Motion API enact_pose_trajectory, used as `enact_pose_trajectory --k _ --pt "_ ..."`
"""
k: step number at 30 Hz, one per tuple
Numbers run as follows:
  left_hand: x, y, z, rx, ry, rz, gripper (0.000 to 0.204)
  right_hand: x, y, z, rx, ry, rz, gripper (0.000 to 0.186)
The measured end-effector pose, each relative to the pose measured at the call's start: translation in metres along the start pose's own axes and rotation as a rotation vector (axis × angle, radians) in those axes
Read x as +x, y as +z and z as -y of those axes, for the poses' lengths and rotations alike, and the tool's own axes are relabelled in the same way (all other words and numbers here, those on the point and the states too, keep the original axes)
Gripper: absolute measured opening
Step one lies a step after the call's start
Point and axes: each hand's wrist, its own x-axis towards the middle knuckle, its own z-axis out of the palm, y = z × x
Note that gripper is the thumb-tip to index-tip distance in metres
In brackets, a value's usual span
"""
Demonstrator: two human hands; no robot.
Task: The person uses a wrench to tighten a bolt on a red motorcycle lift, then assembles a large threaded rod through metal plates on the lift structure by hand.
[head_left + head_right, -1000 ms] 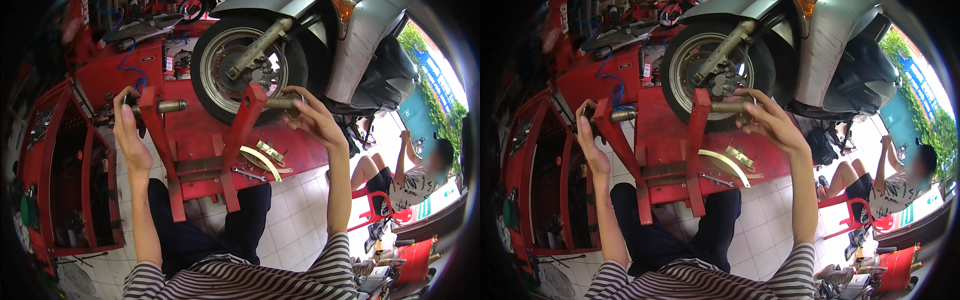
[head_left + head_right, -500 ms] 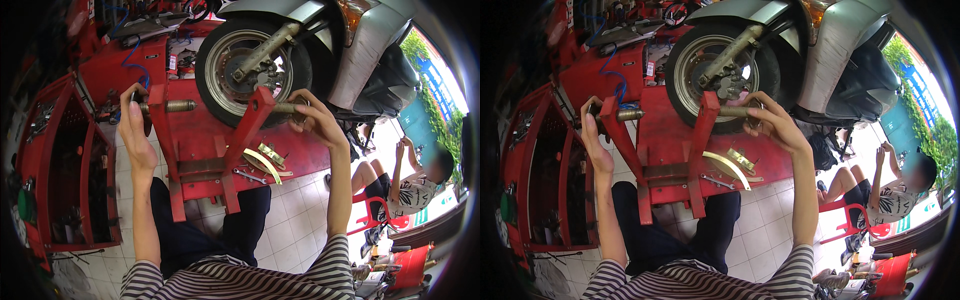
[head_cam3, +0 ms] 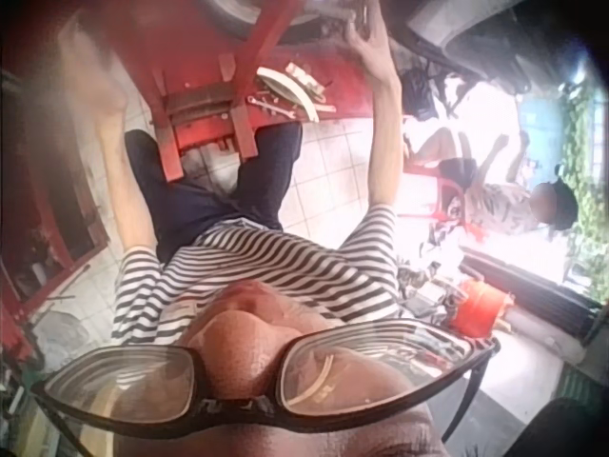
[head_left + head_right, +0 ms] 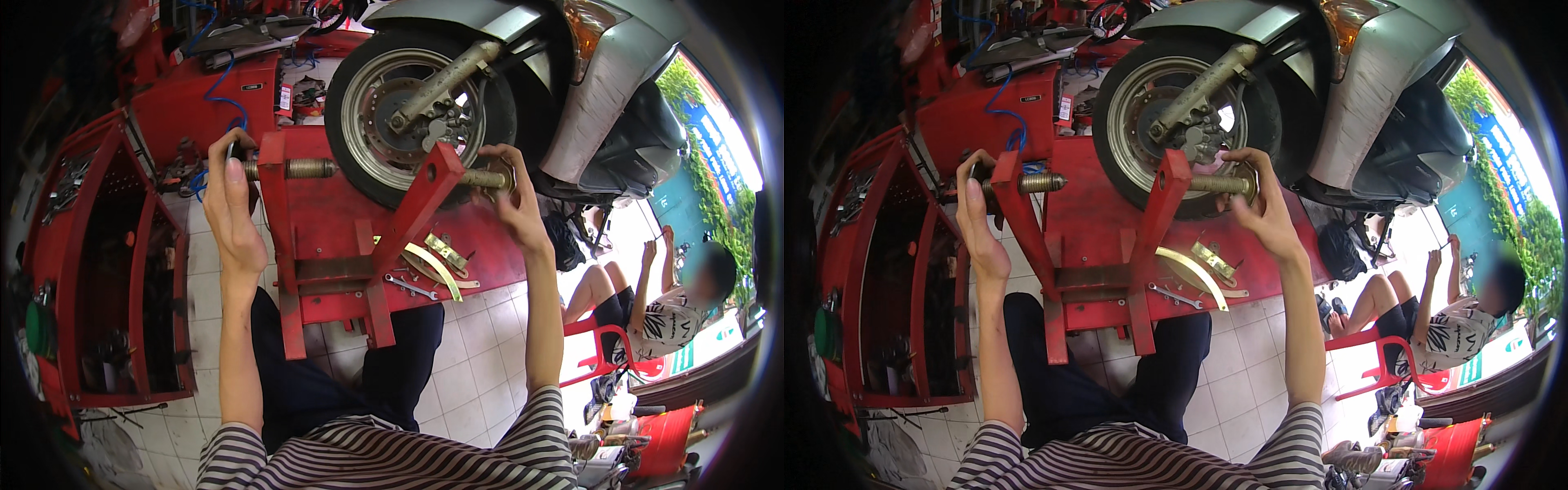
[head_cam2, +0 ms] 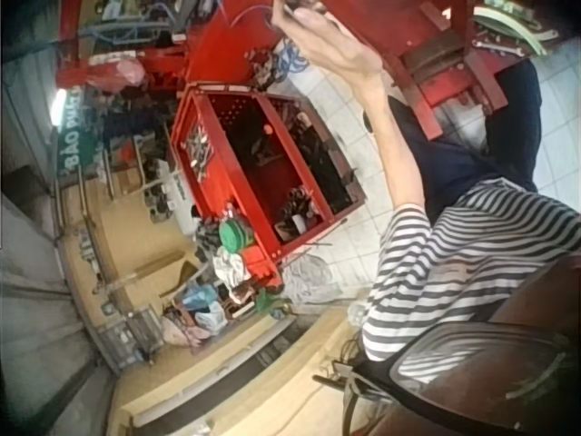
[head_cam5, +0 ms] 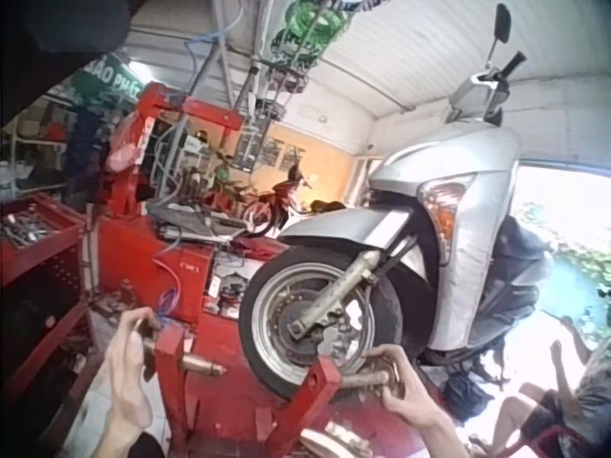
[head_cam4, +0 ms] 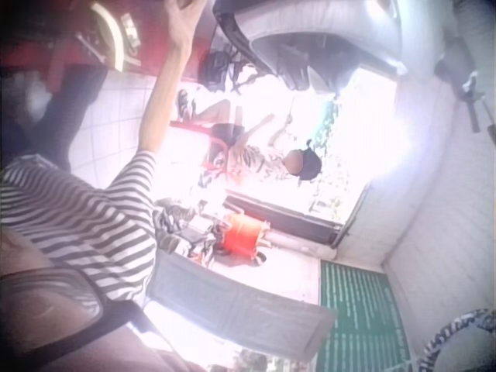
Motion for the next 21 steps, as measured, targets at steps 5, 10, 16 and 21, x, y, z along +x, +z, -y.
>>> enact_pose_trajectory --k 5,10,16,21 --pt "0.000 -0.003 0.003 -0.004 0.008 0.007 0.046 0.006 -0.010 0.009 0.379 0.381 0.080 0.021" --pt "0.001 -0.003 0.004 0.042 0.050 -0.012 0.047 0.008 0.003 0.017 0.144 0.302 -0.019 0.017" --pt "0.001 -0.003 -0.002 0.037 0.029 0.002 0.048 0.000 0.003 -0.006 -0.323 -0.119 -0.036 0.016" --pt "0.000 -0.003 0.001 0.028 -0.007 -0.001 0.048 0.002 0.011 -0.014 -0.550 -0.349 -0.108 0.023"
